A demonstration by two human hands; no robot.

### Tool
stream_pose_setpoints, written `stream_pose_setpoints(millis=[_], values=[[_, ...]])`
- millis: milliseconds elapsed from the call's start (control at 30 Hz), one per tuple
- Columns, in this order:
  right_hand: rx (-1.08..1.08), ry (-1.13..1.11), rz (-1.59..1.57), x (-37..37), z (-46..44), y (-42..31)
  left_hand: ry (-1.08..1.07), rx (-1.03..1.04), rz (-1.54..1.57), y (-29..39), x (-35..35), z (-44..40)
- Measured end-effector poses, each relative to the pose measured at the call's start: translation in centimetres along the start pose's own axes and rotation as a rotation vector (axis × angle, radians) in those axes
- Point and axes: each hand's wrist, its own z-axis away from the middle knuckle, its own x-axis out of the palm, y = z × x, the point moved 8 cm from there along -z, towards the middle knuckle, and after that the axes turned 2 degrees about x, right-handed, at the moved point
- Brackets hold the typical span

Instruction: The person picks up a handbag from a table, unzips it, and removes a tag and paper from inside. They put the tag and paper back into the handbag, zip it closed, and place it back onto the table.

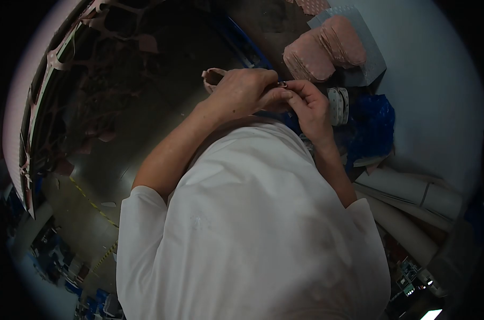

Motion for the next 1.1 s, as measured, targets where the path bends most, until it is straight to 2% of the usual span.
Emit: stream_pose_setpoints(millis=[167,233,333,433,533,633,767,867,1100], values=[[0.050,-0.065,-0.062,1.5,-0.2,0.2,-0.138,-0.178,0.202,-2.0,-0.1,1.3],[0.116,-0.059,-0.087,1.6,-0.5,0.8,-0.132,-0.276,0.348,-2.5,-0.4,1.7],[0.126,0.014,-0.041,1.9,-1.0,0.5,0.002,-0.380,0.422,-4.7,-0.8,2.4],[0.031,0.061,-0.031,2.2,-1.4,0.3,0.140,-0.231,0.074,-4.6,-1.8,2.4],[0.045,0.062,-0.040,2.3,-1.4,-0.2,0.216,-0.191,-0.175,-3.9,-2.7,2.6],[0.037,0.046,-0.004,2.2,-1.7,-0.7,0.345,-0.139,-0.285,-4.0,-4.2,2.6],[0.006,0.059,0.000,1.5,-2.0,-1.0,0.554,-0.014,-0.601,-4.8,-7.2,3.6],[-0.010,0.047,-0.015,1.7,-1.8,-1.4,0.546,-0.168,-0.714,-6.6,-9.0,4.8],[-0.024,0.043,0.071,1.8,-1.9,-2.2,0.625,-0.110,-0.859,-4.2,-10.8,5.0]])
